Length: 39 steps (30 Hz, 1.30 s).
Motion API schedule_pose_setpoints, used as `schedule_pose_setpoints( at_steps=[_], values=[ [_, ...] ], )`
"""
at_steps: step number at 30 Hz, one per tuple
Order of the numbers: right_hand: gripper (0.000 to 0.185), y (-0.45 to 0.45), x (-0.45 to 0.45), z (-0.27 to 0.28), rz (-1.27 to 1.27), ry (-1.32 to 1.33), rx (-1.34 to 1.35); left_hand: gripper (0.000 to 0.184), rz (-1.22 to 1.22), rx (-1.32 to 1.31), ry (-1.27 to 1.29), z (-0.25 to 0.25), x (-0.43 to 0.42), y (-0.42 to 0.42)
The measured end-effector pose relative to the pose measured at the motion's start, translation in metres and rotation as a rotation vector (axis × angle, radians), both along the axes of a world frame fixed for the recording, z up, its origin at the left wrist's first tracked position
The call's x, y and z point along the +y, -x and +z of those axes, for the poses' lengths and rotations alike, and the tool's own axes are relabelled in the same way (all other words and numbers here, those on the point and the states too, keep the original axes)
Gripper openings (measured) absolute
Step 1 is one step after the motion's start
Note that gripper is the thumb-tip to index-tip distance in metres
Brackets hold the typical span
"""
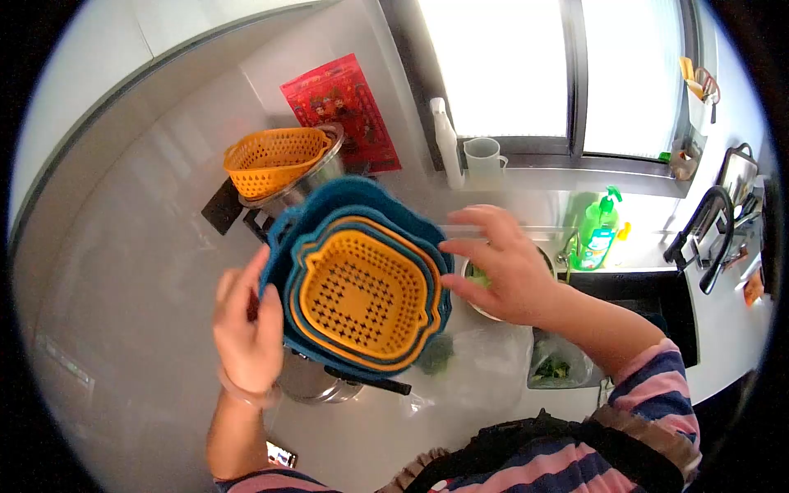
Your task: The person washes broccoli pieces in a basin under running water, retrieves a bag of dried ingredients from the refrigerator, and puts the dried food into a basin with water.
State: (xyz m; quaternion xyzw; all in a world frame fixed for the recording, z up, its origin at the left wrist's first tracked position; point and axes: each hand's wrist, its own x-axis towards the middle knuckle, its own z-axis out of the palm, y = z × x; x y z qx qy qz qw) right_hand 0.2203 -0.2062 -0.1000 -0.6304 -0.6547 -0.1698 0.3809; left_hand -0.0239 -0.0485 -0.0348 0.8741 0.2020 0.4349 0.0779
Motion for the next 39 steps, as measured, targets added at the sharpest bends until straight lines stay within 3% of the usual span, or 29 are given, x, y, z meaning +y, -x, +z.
schedule_pose_setpoints(
  at_steps=[1, 7, 12, 16, 18, 20, 22, 26, 29, 31, 35, 37, 38, 39],
  values=[
    [0.041, 0.005, 0.008, -0.003, -0.032, -0.024, -0.119, 0.034, 0.003, 0.030, 0.021, -0.005, -0.008, 0.006],
    [0.043, 0.022, 0.034, -0.038, -0.009, 0.056, 0.086, 0.042, -0.056, -0.015, -0.045, -0.046, -0.023, 0.030],
    [0.024, 0.025, 0.043, -0.041, 0.157, 0.026, 0.199, 0.042, 0.003, -0.040, -0.023, -0.069, -0.007, 0.041],
    [0.018, 0.023, 0.039, -0.015, 0.206, -0.039, 0.206, 0.042, 0.052, -0.126, 0.230, -0.091, 0.015, 0.068],
    [0.020, 0.012, 0.045, 0.005, 0.193, 0.122, 0.394, 0.041, 0.020, -0.217, 0.394, -0.100, 0.017, 0.079],
    [0.024, -0.005, 0.063, 0.023, -0.049, 0.253, 0.440, 0.041, 0.068, -0.244, 0.459, -0.110, 0.016, 0.097],
    [0.025, -0.023, 0.084, 0.048, -0.076, 0.324, 0.770, 0.039, 0.134, -0.356, 0.613, -0.117, 0.010, 0.107],
    [0.024, -0.049, 0.150, 0.084, 0.001, 0.103, 1.092, 0.036, 0.084, -0.663, 0.849, -0.123, -0.012, 0.119],
    [0.028, -0.059, 0.207, 0.097, 0.127, 0.038, 1.237, 0.037, 0.210, -0.771, 0.854, -0.137, -0.019, 0.127],
    [0.039, -0.051, 0.245, 0.102, 0.115, 0.008, 1.248, 0.047, 0.194, -0.655, 0.889, -0.153, -0.013, 0.145],
    [0.039, -0.025, 0.301, 0.099, 0.221, 0.064, 1.347, 0.048, 0.250, -0.661, 0.885, -0.179, -0.002, 0.151],
    [0.033, -0.022, 0.322, 0.091, 0.391, 0.220, 1.389, 0.048, 0.233, -0.651, 0.894, -0.181, -0.003, 0.152],
    [0.031, 0.004, 0.303, 0.101, 0.227, 0.242, 1.330, 0.047, 0.258, -0.662, 0.911, -0.173, -0.006, 0.142],
    [0.031, 0.002, 0.304, 0.099, 0.215, 0.258, 1.341, 0.046, 0.283, -0.669, 0.934, -0.168, -0.009, 0.136]
  ],
)
